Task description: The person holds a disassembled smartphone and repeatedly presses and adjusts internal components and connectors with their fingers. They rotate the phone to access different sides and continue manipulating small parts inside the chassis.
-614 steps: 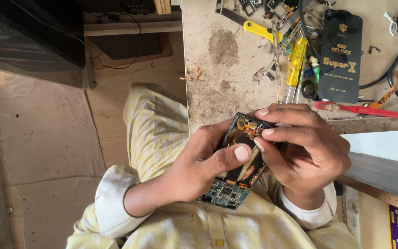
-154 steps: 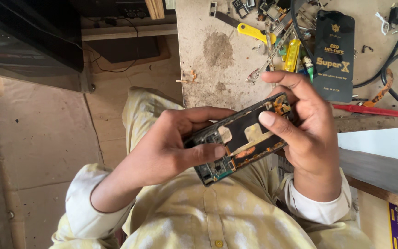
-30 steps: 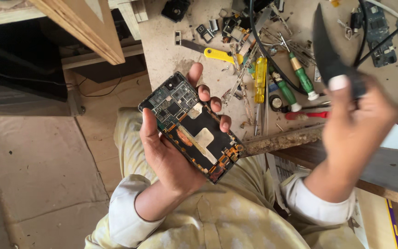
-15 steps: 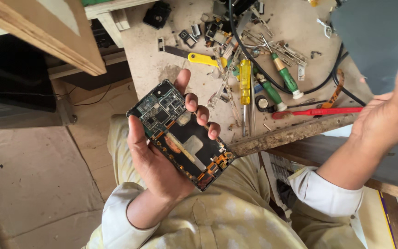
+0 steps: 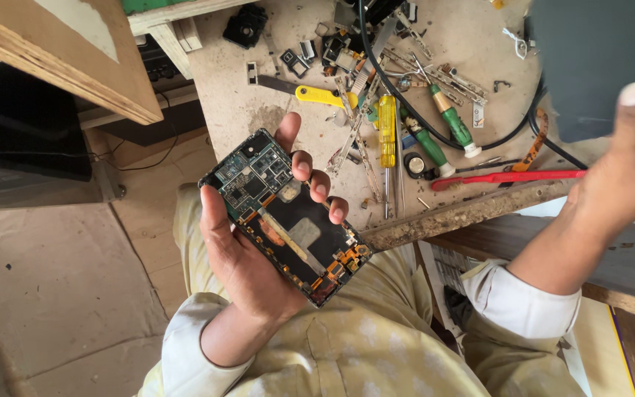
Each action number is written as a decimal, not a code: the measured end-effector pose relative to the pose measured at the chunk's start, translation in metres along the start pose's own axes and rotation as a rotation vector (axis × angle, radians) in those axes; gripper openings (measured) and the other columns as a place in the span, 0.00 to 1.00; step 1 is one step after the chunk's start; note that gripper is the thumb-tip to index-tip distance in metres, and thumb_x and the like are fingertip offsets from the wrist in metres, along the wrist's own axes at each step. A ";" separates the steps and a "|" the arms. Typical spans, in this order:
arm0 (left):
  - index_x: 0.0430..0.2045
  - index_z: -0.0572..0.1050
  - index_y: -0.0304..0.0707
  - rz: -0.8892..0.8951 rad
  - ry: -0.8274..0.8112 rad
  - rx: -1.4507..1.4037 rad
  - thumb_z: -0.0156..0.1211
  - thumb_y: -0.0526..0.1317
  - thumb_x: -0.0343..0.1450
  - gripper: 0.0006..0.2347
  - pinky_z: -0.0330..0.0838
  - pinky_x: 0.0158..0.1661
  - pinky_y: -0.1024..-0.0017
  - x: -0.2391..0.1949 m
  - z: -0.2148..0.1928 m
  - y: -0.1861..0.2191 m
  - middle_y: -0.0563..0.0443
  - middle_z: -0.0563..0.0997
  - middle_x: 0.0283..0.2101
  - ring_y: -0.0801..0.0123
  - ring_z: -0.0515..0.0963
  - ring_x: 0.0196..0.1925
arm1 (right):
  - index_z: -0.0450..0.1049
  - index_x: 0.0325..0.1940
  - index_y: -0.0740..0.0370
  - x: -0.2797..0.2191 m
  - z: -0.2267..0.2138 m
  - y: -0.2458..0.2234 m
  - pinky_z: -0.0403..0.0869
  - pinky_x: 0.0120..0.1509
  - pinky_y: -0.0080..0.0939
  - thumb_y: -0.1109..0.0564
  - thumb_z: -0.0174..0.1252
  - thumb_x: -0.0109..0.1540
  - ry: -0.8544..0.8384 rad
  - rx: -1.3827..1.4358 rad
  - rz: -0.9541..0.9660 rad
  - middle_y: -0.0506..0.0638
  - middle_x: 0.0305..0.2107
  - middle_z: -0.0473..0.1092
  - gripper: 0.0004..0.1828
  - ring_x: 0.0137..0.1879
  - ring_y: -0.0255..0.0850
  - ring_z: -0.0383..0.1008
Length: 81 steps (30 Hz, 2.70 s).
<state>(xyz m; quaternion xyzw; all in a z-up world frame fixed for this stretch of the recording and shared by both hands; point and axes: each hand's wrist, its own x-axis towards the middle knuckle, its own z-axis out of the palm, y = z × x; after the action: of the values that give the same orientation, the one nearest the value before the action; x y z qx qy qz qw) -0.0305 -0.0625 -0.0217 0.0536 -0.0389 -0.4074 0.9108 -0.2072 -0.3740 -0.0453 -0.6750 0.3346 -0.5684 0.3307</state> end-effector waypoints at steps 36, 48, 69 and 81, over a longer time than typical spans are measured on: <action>0.75 0.56 0.29 -0.007 -0.035 -0.082 0.43 0.60 0.80 0.34 0.69 0.51 0.63 0.004 -0.007 0.001 0.48 0.72 0.47 0.65 0.72 0.49 | 0.79 0.47 0.65 0.009 0.095 -0.090 0.77 0.49 0.36 0.68 0.66 0.69 -0.941 -0.380 -0.554 0.53 0.41 0.77 0.04 0.43 0.40 0.81; 0.74 0.56 0.29 0.006 -0.040 -0.107 0.43 0.59 0.80 0.33 0.70 0.51 0.63 0.005 -0.005 0.000 0.48 0.72 0.48 0.65 0.72 0.48 | 0.80 0.52 0.66 0.016 0.157 -0.096 0.75 0.45 0.42 0.66 0.62 0.69 -1.092 -0.428 -0.646 0.56 0.45 0.73 0.08 0.37 0.45 0.75; 0.75 0.55 0.29 0.004 -0.034 -0.089 0.43 0.59 0.80 0.34 0.69 0.51 0.63 0.005 -0.004 -0.001 0.47 0.72 0.49 0.64 0.72 0.49 | 0.80 0.54 0.63 0.018 0.177 -0.086 0.72 0.37 0.35 0.70 0.64 0.61 -1.171 -0.243 -0.420 0.49 0.34 0.71 0.17 0.33 0.33 0.72; 0.75 0.54 0.27 0.002 -0.040 -0.075 0.44 0.60 0.80 0.35 0.70 0.51 0.63 0.003 -0.004 0.000 0.47 0.72 0.47 0.66 0.72 0.48 | 0.80 0.41 0.62 0.032 0.174 -0.075 0.74 0.41 0.31 0.63 0.70 0.62 -1.215 -0.314 -0.273 0.48 0.35 0.76 0.05 0.36 0.31 0.76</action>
<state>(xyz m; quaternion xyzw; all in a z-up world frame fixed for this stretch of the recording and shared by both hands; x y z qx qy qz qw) -0.0281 -0.0641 -0.0257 0.0109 -0.0419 -0.4085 0.9117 -0.0254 -0.3472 0.0108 -0.9536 0.0779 -0.0659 0.2831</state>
